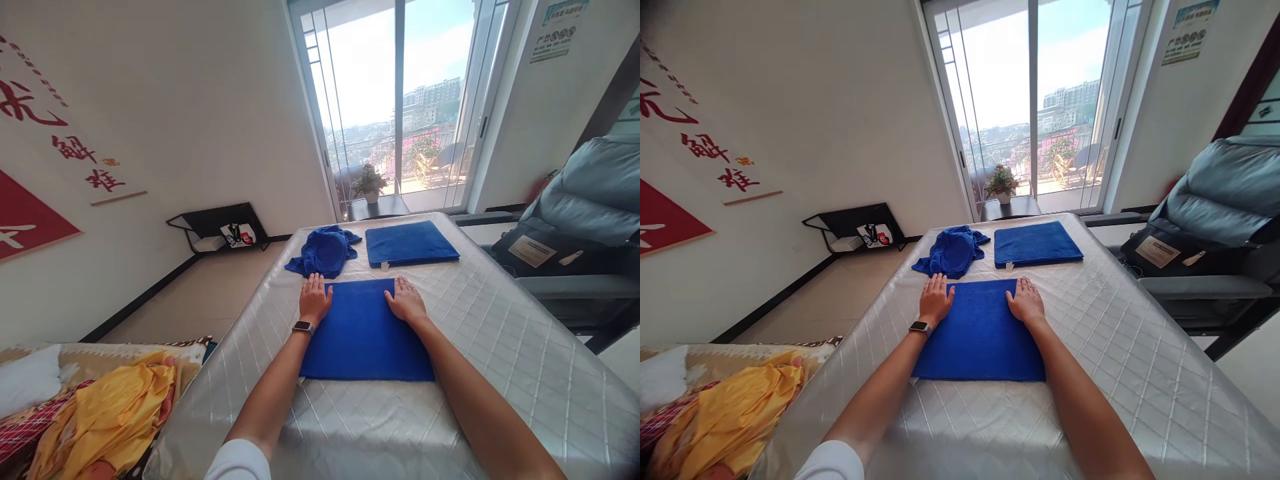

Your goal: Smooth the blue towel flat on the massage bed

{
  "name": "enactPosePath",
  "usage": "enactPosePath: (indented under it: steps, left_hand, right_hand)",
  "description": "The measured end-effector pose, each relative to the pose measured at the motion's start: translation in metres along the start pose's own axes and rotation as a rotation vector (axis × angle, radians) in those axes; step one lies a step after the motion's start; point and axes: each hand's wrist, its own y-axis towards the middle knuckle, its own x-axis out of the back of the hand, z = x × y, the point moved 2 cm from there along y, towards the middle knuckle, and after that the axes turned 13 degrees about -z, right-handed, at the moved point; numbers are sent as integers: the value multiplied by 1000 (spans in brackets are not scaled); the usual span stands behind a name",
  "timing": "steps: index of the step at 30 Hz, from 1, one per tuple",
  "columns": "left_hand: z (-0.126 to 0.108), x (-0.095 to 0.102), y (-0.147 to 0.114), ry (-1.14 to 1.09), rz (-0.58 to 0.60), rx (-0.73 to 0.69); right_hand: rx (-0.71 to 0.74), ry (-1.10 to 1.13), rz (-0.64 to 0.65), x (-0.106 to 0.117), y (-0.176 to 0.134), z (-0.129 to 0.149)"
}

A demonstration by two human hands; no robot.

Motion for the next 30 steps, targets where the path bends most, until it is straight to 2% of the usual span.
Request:
enactPosePath:
  steps: [3, 6, 9, 11, 12, 14, 16, 20, 26, 28, 30]
  left_hand:
    - [-43, 5, 5, -104, 34, -59]
    - [-113, -4, 7, -268, 121, -131]
    - [-179, -21, 8, -461, 156, -237]
    - [-202, -31, 7, -523, 192, -278]
    - [-205, -35, 6, -515, 210, -289]
    - [-197, -40, 4, -447, 242, -295]
    - [-176, -41, 3, -366, 257, -279]
    - [-116, -39, 3, -255, 292, -172]
    - [-20, -33, 0, -103, 327, 18]
    - [0, -31, -2, -73, 308, 52]
    - [10, -31, -4, -68, 297, 69]
  right_hand:
    - [-5, 19, 2, 2, -1, 1]
    - [-5, 16, -10, 3, -3, 0]
    - [56, -22, 6, 2, -6, -4]
    - [88, -45, 20, 1, -7, -6]
    - [92, -48, 15, 0, -7, -7]
    - [81, -36, -13, -1, -7, -6]
    - [59, -17, -34, -2, -5, -4]
    - [8, -3, -34, -3, -1, -1]
    - [12, -10, -7, -2, 1, -1]
    - [11, -20, -4, -2, 1, -1]
    - [10, -36, -3, -1, 1, -1]
